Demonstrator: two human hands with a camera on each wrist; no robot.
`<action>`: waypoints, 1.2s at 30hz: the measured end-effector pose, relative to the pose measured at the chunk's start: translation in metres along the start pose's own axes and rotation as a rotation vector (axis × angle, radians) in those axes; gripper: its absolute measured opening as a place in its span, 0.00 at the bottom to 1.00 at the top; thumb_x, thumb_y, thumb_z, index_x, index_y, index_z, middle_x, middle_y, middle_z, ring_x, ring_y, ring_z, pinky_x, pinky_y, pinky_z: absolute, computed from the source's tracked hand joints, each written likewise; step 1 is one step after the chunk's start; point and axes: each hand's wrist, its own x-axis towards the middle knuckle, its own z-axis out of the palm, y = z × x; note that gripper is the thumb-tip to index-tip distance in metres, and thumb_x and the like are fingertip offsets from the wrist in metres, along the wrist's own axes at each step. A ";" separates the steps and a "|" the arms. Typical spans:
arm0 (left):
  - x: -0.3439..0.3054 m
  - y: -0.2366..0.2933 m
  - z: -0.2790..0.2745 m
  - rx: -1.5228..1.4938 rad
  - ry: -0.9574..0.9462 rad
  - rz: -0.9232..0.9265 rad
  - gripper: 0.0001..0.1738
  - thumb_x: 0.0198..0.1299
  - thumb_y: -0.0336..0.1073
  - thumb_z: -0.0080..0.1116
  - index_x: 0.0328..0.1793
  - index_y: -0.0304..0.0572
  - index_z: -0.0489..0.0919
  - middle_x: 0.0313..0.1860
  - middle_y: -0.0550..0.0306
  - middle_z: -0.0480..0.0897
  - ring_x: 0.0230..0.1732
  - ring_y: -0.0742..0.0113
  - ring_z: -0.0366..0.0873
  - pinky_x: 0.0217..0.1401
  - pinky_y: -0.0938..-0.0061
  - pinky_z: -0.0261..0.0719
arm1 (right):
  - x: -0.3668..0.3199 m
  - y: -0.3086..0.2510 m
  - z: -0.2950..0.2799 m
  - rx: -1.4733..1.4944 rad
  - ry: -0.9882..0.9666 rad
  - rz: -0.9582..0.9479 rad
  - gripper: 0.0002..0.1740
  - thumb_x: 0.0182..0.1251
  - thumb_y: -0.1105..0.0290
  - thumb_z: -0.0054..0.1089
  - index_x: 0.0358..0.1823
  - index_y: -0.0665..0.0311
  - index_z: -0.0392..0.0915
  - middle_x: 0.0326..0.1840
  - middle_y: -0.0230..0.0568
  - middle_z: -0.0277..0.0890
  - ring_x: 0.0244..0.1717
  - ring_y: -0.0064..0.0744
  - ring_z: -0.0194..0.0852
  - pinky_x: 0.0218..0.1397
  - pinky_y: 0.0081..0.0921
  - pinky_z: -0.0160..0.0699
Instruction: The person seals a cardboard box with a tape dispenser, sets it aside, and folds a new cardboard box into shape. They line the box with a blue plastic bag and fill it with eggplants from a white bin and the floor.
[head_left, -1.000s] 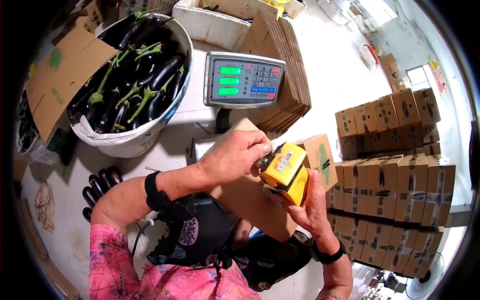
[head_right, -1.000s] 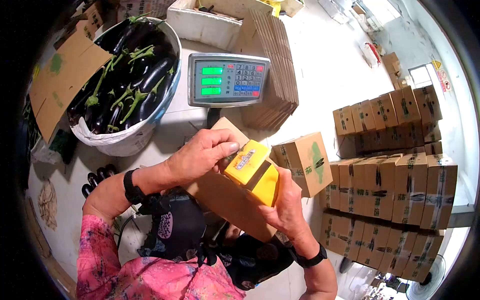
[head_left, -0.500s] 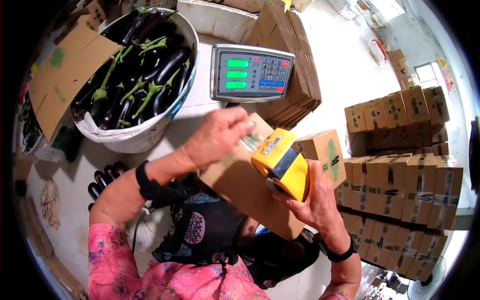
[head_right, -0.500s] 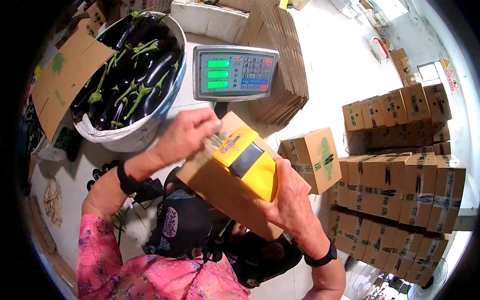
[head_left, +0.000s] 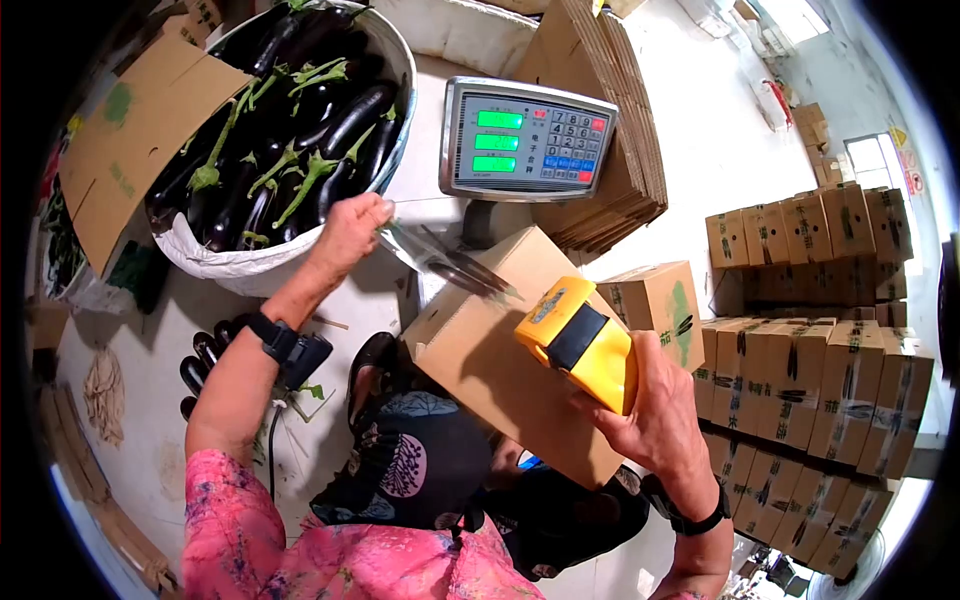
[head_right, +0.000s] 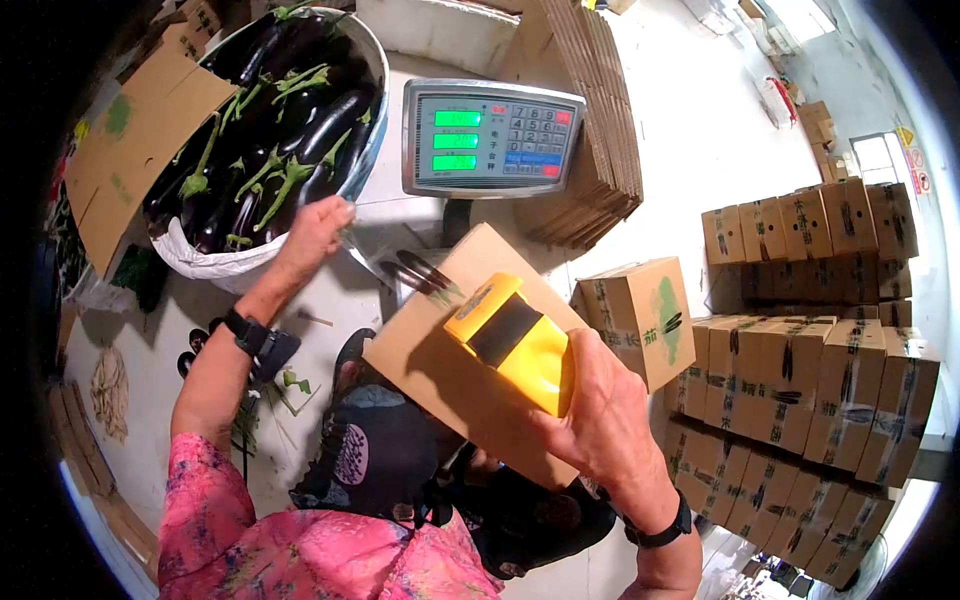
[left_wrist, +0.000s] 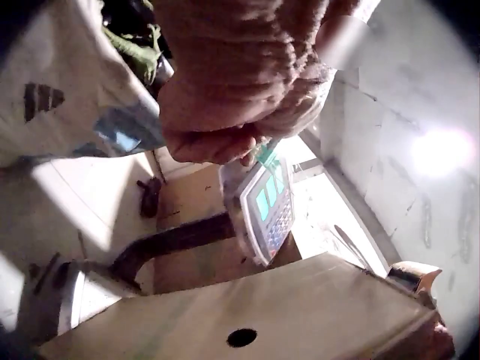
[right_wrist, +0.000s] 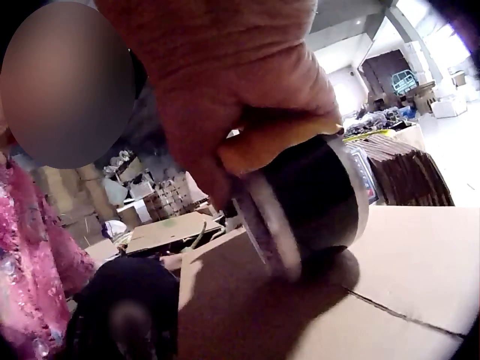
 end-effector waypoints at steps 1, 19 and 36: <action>0.001 -0.005 0.005 0.060 0.017 0.009 0.14 0.71 0.45 0.53 0.34 0.47 0.75 0.25 0.75 0.65 0.22 0.85 0.56 0.22 0.85 0.55 | 0.001 -0.001 0.000 0.018 -0.001 0.010 0.33 0.53 0.50 0.75 0.46 0.66 0.67 0.33 0.55 0.78 0.32 0.54 0.82 0.38 0.39 0.80; -0.003 -0.081 0.091 0.512 -0.048 0.360 0.13 0.70 0.41 0.51 0.39 0.38 0.68 0.29 0.34 0.78 0.38 0.29 0.77 0.37 0.44 0.74 | 0.003 0.011 0.015 0.204 0.086 0.074 0.33 0.42 0.54 0.73 0.45 0.68 0.72 0.30 0.52 0.73 0.31 0.53 0.79 0.39 0.36 0.78; 0.028 -0.043 0.130 0.005 -0.256 0.478 0.26 0.75 0.49 0.41 0.67 0.37 0.71 0.67 0.45 0.73 0.68 0.50 0.70 0.72 0.63 0.66 | -0.006 0.026 0.030 0.214 0.144 0.063 0.39 0.40 0.47 0.67 0.51 0.67 0.73 0.33 0.49 0.77 0.34 0.44 0.82 0.42 0.34 0.79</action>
